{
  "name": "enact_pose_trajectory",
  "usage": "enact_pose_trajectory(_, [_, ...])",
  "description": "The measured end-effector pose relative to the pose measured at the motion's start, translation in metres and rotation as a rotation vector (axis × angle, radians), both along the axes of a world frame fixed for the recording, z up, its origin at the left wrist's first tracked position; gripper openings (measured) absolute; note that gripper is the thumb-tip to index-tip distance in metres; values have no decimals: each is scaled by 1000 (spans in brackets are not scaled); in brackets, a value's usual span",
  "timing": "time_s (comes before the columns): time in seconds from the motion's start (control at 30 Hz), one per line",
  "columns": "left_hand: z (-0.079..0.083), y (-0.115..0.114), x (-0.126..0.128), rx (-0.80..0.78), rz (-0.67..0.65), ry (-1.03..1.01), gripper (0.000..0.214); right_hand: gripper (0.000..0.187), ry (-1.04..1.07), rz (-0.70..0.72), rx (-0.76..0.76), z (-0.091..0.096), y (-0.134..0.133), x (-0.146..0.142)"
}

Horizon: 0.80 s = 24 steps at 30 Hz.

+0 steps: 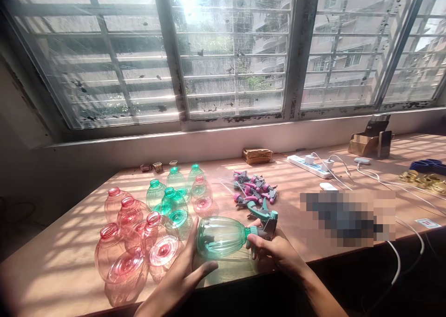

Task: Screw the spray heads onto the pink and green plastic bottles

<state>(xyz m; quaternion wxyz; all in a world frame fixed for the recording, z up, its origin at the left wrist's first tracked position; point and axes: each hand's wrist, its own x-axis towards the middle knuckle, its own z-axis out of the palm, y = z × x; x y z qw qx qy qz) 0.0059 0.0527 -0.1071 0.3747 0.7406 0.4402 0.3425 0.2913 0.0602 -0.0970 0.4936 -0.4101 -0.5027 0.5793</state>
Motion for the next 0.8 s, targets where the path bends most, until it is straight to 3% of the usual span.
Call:
enact_pose_trajectory(0.2, [-3, 4, 0, 50, 9, -16, 89, 39, 18, 36, 21, -4, 2, 2])
enact_pose_trajectory(0.47, [1, 2, 1, 43, 1, -55, 97, 39, 13, 83, 23, -8, 1, 6])
enact_pose_trajectory(0.57, [3, 0, 0, 23, 19, -46, 88, 40, 18, 74, 19, -10, 1, 6])
enact_pose_trajectory(0.8, [-3, 5, 2, 57, -5, -56, 95, 41, 18, 47, 26, -9, 3, 6])
